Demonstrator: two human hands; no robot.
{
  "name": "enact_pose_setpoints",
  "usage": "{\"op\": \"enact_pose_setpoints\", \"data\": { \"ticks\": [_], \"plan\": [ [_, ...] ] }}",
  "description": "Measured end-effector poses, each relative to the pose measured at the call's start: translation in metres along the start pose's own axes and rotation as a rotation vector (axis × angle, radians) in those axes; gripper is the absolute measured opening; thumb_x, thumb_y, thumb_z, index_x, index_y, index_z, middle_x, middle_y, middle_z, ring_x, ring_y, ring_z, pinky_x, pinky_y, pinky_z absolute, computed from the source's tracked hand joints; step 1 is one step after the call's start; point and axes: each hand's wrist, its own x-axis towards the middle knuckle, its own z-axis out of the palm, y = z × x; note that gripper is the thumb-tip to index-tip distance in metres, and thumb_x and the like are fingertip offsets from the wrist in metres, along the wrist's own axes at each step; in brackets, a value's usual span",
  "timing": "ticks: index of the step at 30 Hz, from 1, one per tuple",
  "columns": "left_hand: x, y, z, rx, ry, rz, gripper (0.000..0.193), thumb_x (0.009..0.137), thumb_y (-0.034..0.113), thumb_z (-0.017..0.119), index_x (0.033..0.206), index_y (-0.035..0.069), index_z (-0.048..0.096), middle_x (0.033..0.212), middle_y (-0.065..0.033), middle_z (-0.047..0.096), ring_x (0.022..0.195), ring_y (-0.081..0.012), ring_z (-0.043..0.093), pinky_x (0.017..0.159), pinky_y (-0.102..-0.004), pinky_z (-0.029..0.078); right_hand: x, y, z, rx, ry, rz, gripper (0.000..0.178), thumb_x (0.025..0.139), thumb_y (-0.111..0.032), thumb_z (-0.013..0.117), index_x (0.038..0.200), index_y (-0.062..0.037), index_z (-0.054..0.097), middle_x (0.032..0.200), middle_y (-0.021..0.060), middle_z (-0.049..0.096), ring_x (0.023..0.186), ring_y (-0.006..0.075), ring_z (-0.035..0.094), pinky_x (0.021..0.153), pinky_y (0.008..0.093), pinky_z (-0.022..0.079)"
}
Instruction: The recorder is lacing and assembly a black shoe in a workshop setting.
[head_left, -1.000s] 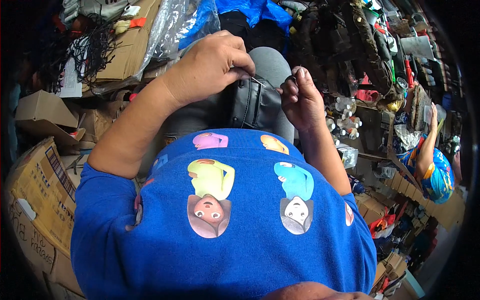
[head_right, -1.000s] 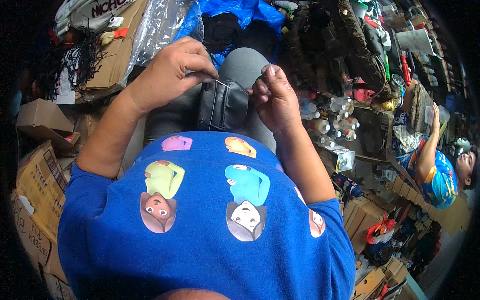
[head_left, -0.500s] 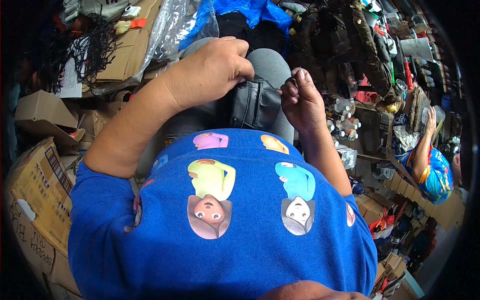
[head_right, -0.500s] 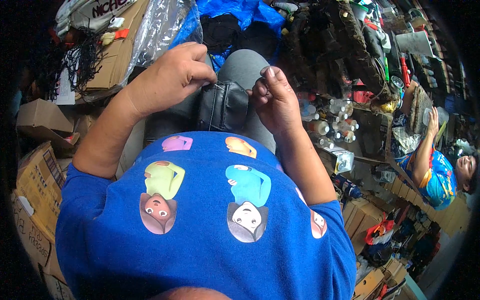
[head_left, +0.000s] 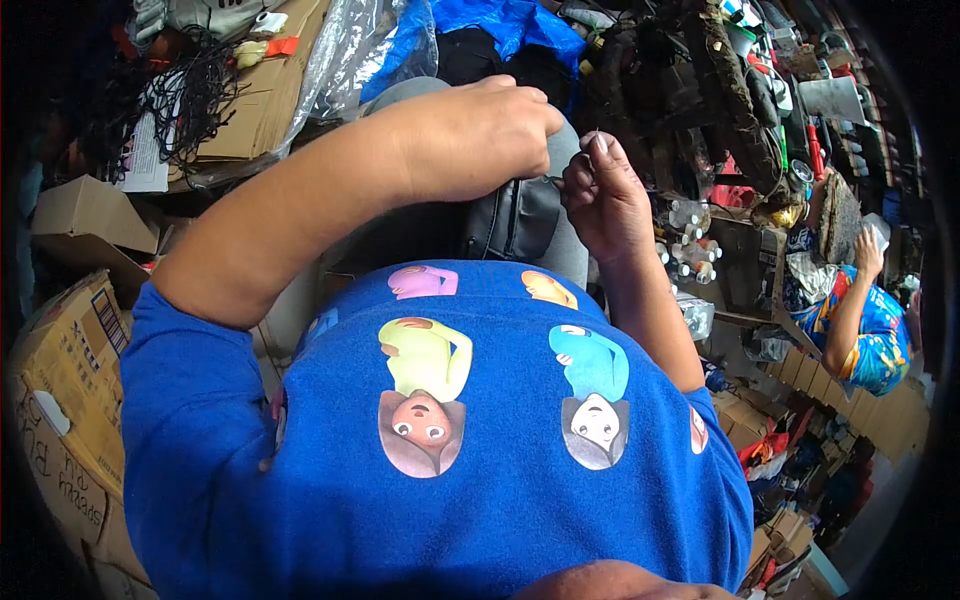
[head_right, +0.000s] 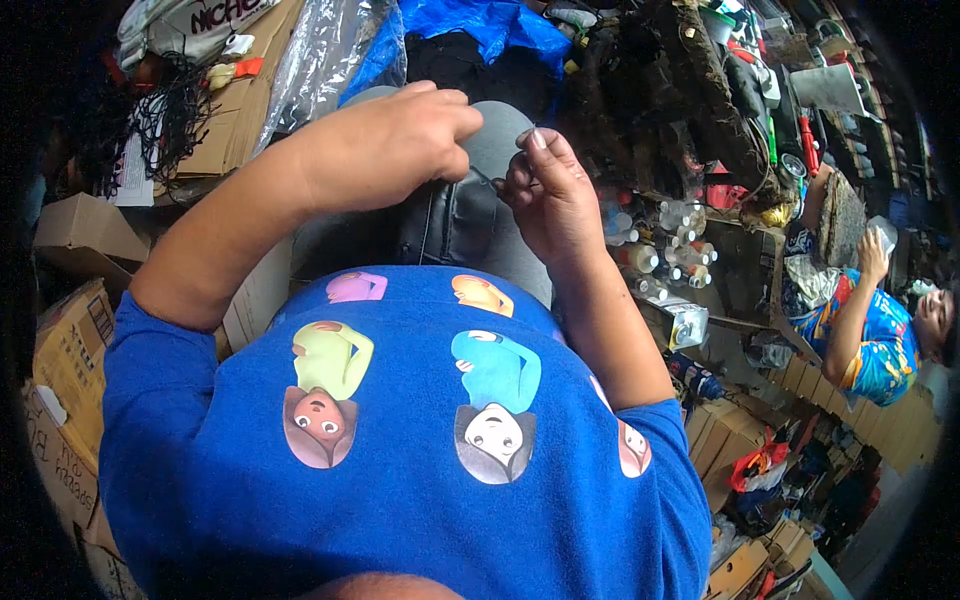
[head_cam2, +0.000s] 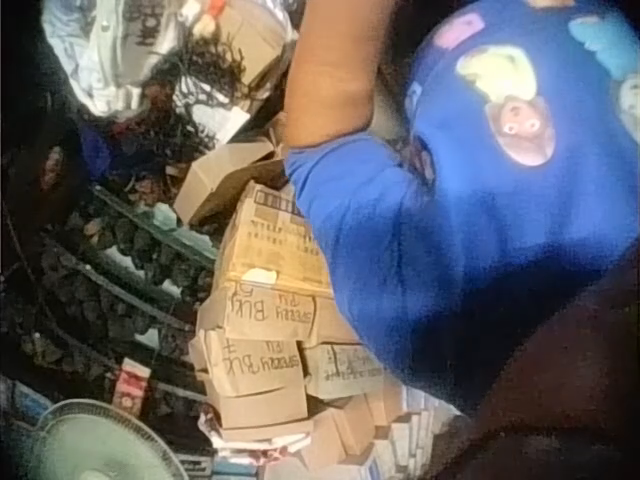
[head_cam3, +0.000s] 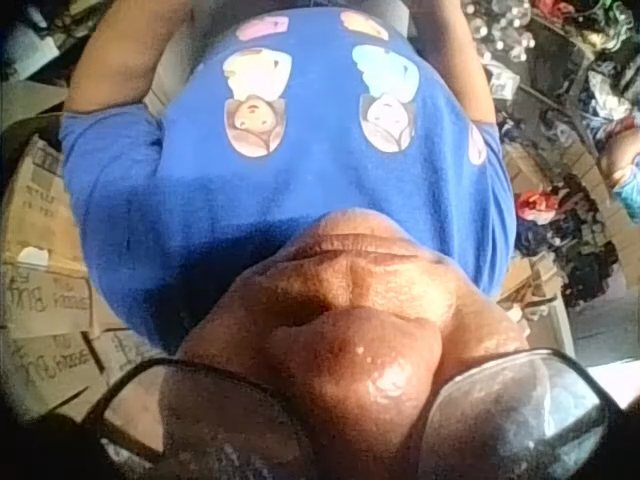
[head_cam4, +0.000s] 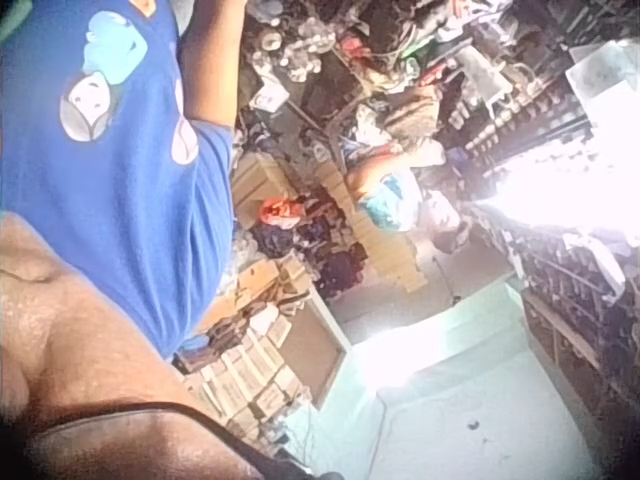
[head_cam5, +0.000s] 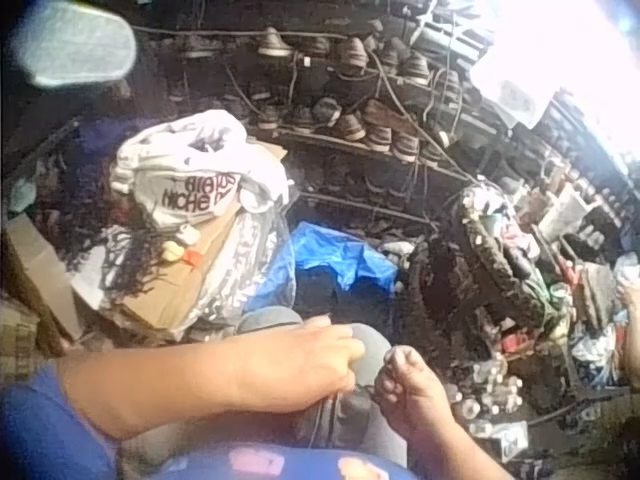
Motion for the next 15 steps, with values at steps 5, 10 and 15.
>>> {"op": "enact_pose_setpoints", "data": {
  "ticks": [5,10,15],
  "plan": [
    [-0.010,-0.015,-0.008,-0.106,-0.099,-0.095,0.009,0.074,0.004,0.061,0.078,0.007,0.068,0.084,-0.0058,0.054,0.091,-0.0233,0.054,0.081,-0.0358,0.041,-0.019,-0.006,0.005,-0.833,0.419,-0.429,0.036,0.089,-0.020,0.061,0.122,-0.0064,0.055,0.115,0.0093,0.056,0.093,0.0185,0.057,0.087,0.0311,0.044],
    [-0.012,-0.017,-0.004,-0.163,-0.029,-0.129,0.007,0.076,0.004,0.065,0.081,0.007,0.068,0.082,-0.0052,0.056,0.087,-0.0237,0.054,0.079,-0.0359,0.041,-0.043,0.006,-0.012,-1.470,0.176,-0.528,0.010,0.073,-0.012,0.073,0.078,-0.0060,0.068,0.080,0.0062,0.063,0.084,0.0239,0.057,0.077,0.0345,0.045],
    [-0.003,-0.013,0.002,-0.259,0.046,-0.230,0.021,0.071,0.002,0.069,0.090,0.007,0.062,0.081,-0.0076,0.059,0.083,-0.0273,0.055,0.077,-0.0375,0.043,-0.037,0.017,0.000,-1.478,0.138,-0.652,0.026,0.066,-0.013,0.075,0.090,-0.0071,0.068,0.088,0.0081,0.063,0.085,0.0260,0.057,0.078,0.0353,0.044]
  ]
}}
